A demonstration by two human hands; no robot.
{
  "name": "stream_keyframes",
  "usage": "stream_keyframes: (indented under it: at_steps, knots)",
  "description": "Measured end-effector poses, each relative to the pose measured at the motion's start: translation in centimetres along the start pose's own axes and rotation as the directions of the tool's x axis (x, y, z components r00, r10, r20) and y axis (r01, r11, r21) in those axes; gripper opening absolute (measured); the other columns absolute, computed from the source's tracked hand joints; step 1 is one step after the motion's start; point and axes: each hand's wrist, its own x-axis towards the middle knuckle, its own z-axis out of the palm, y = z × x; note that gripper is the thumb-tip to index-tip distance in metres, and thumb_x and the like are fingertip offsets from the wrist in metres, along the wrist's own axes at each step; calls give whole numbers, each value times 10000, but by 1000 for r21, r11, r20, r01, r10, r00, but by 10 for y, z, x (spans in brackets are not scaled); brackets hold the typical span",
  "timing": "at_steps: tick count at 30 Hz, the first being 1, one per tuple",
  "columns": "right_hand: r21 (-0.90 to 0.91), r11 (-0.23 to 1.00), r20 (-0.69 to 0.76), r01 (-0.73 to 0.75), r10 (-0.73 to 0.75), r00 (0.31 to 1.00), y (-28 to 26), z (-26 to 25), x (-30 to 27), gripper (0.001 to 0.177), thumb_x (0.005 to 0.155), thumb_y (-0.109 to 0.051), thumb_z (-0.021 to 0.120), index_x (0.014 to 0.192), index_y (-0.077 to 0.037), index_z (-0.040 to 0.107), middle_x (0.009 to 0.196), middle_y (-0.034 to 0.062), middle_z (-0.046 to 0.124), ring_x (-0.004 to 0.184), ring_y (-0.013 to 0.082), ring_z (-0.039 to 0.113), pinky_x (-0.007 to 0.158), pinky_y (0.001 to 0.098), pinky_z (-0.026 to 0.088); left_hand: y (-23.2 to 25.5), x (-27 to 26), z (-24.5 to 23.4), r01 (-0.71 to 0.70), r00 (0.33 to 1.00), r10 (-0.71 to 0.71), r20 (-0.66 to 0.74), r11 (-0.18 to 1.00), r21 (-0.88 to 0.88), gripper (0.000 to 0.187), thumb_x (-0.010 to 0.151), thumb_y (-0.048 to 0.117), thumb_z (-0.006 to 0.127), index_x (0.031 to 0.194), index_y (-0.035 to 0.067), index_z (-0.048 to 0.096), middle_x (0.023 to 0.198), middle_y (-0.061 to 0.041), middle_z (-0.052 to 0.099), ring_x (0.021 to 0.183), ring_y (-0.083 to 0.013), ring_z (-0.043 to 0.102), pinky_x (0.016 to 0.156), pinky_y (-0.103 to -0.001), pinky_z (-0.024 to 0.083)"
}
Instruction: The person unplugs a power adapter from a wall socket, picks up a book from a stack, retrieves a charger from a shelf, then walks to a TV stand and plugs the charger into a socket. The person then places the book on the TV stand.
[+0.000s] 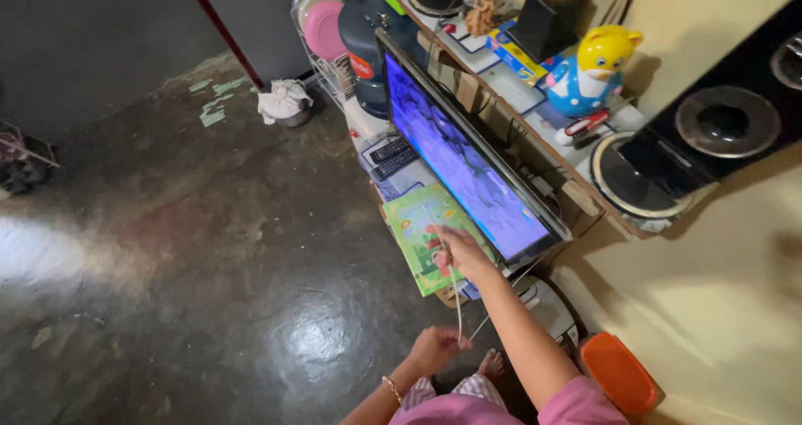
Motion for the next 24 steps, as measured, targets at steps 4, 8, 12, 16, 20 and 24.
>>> stream_keyframes:
  at_steps: [4, 8, 12, 16, 20, 24]
  knots:
    - [-212, 959, 141, 190, -162, 977, -30, 27, -15, 361, 1062, -181, 528, 1332, 17, 660, 746, -26, 471, 540, 23, 344, 456, 197, 298, -3, -4, 3, 1, 999, 2, -39, 996, 85, 109, 925, 188, 749, 1012, 164, 810, 852, -107, 751, 698, -192, 684, 686, -338, 551]
    - [-141, 983, 217, 116, -84, 972, -49, 47, -35, 362, 1029, -154, 498, 1329, 5, 625, 750, -2, 569, 522, 45, 405, 483, 214, 357, -21, 9, 5, 54, 997, -51, -51, 997, 49, 119, 892, 184, 749, 992, 152, 804, 881, -95, 771, 762, -185, 746, 714, -330, 578]
    - [-311, 909, 234, 277, -210, 949, -55, 57, -41, 376, 1075, -240, 498, 1341, -16, 643, 626, -20, 510, 493, 26, 419, 466, 197, 356, -46, 39, -5, 81, 992, -75, -102, 996, 47, 154, 846, 136, 738, 990, 135, 791, 878, -107, 772, 788, -174, 763, 732, -327, 590]
    - [-347, 887, 257, 306, -224, 940, -62, 51, -31, 369, 1061, -235, 531, 1346, -27, 640, 637, 32, 619, 480, 34, 417, 453, 197, 314, -67, 83, -36, -134, 958, 115, -264, 989, -55, 252, 765, 107, 709, 1011, 114, 767, 967, -102, 807, 859, -204, 775, 758, -344, 609]
    - [-383, 890, 218, 249, -175, 960, -63, 38, -20, 339, 1039, -211, 518, 1339, -75, 597, 716, 77, 708, 481, 38, 474, 464, 204, 405, -91, 130, -64, 282, 746, -171, -643, 957, 72, 333, 893, 284, 682, 1179, 117, 719, 1039, -161, 769, 993, -339, 740, 821, -428, 586]
    - [-422, 893, 184, 152, -80, 980, -59, 18, -15, 321, 1032, -167, 517, 1320, -56, 606, 839, 57, 732, 563, 52, 587, 506, 220, 485, -129, 170, -76, 385, 556, -341, -758, 914, -129, 691, 802, 351, 822, 1337, 11, 545, 1115, -242, 689, 1000, -421, 680, 829, -491, 529]
